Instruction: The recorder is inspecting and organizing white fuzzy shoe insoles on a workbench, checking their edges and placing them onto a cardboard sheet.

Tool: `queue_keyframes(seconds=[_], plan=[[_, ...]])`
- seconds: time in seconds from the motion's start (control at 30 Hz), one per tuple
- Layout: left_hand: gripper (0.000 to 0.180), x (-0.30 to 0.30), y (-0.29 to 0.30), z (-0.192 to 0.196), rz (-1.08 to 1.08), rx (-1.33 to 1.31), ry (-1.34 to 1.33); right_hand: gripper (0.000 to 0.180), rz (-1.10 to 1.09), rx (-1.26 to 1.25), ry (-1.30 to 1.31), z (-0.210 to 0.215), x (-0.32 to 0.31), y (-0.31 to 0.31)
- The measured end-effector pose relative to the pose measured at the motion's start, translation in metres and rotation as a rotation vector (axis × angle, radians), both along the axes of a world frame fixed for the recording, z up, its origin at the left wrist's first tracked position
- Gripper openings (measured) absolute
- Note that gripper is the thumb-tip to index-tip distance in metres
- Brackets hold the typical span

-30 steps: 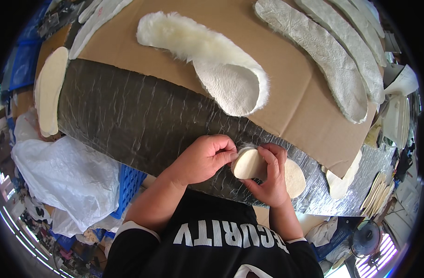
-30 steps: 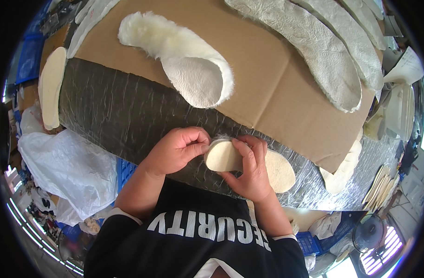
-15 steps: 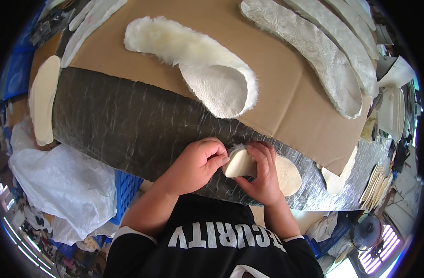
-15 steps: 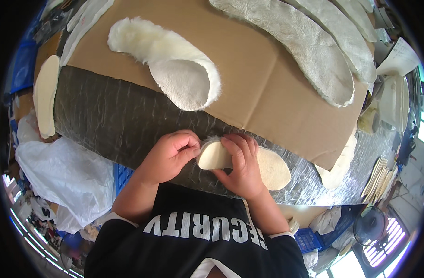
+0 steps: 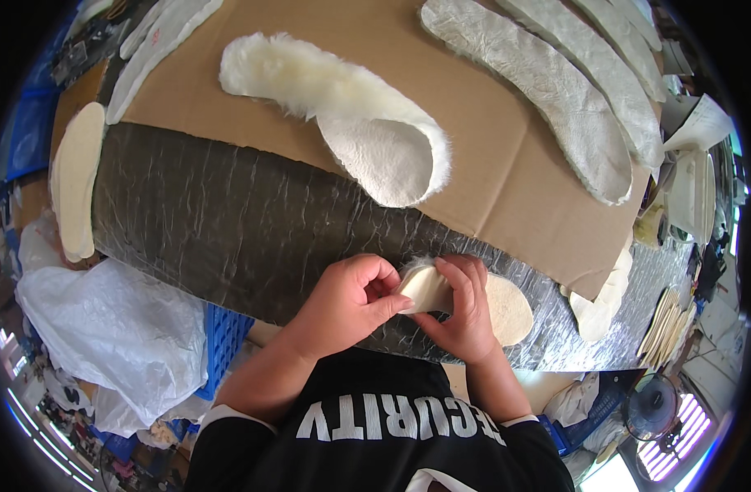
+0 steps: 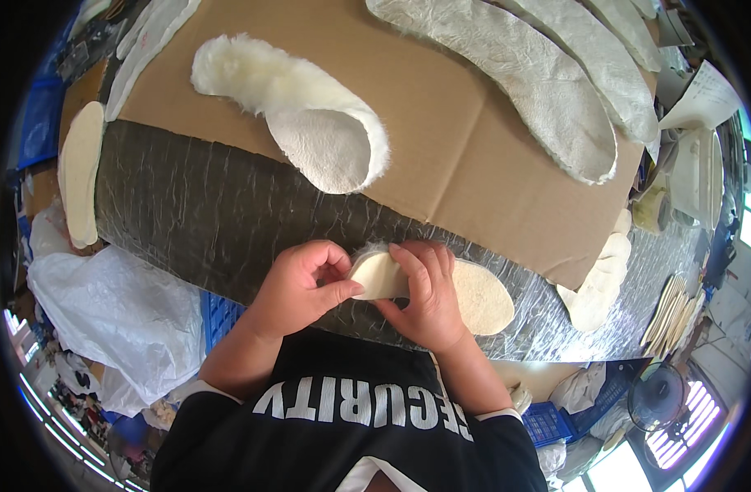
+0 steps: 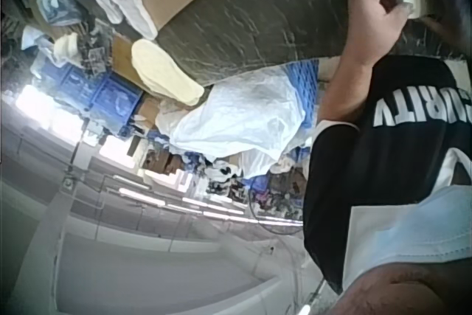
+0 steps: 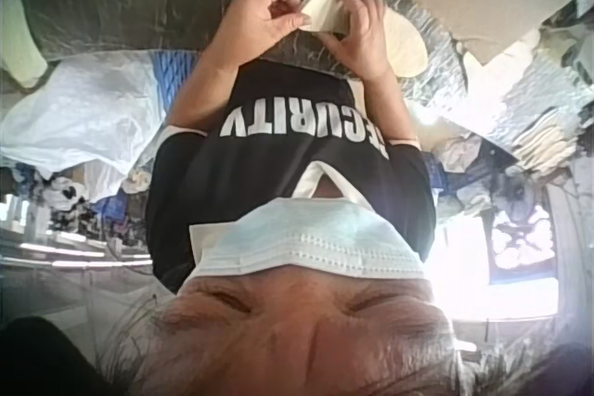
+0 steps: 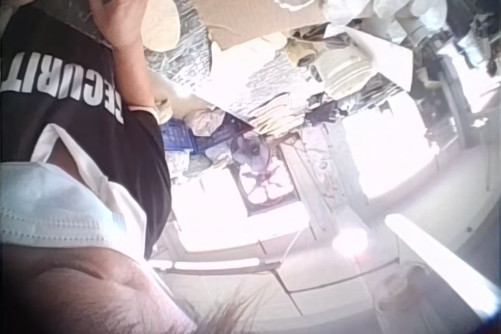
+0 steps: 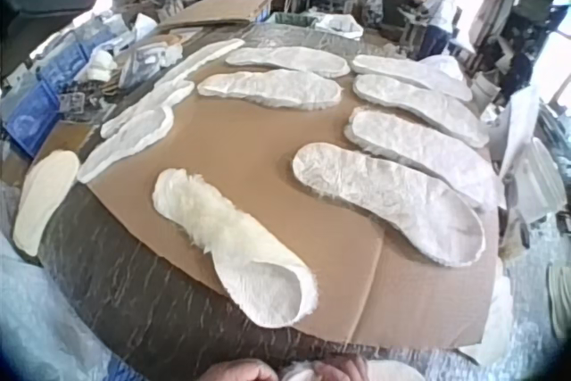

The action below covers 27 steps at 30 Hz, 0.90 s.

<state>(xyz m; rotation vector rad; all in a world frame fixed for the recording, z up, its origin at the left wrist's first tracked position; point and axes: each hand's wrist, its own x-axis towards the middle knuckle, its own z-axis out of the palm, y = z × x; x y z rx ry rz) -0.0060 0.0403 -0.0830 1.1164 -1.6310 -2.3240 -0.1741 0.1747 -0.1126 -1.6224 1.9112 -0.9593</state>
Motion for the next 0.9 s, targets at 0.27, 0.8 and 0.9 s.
queue_keyframes(seconds=[0.27,0.8,0.9], plan=[[0.024,0.015,0.000,-0.001,-0.100,-0.489,0.152,0.077,0.128,0.122,-0.005,0.032,-0.031,-0.017],[0.020,0.010,0.001,-0.012,-0.071,-0.454,0.136,0.037,0.161,0.159,-0.204,0.030,-0.024,-0.032],[0.021,0.014,-0.003,-0.018,-0.065,-0.607,0.197,0.039,0.050,0.242,-0.175,0.026,-0.033,-0.022]])
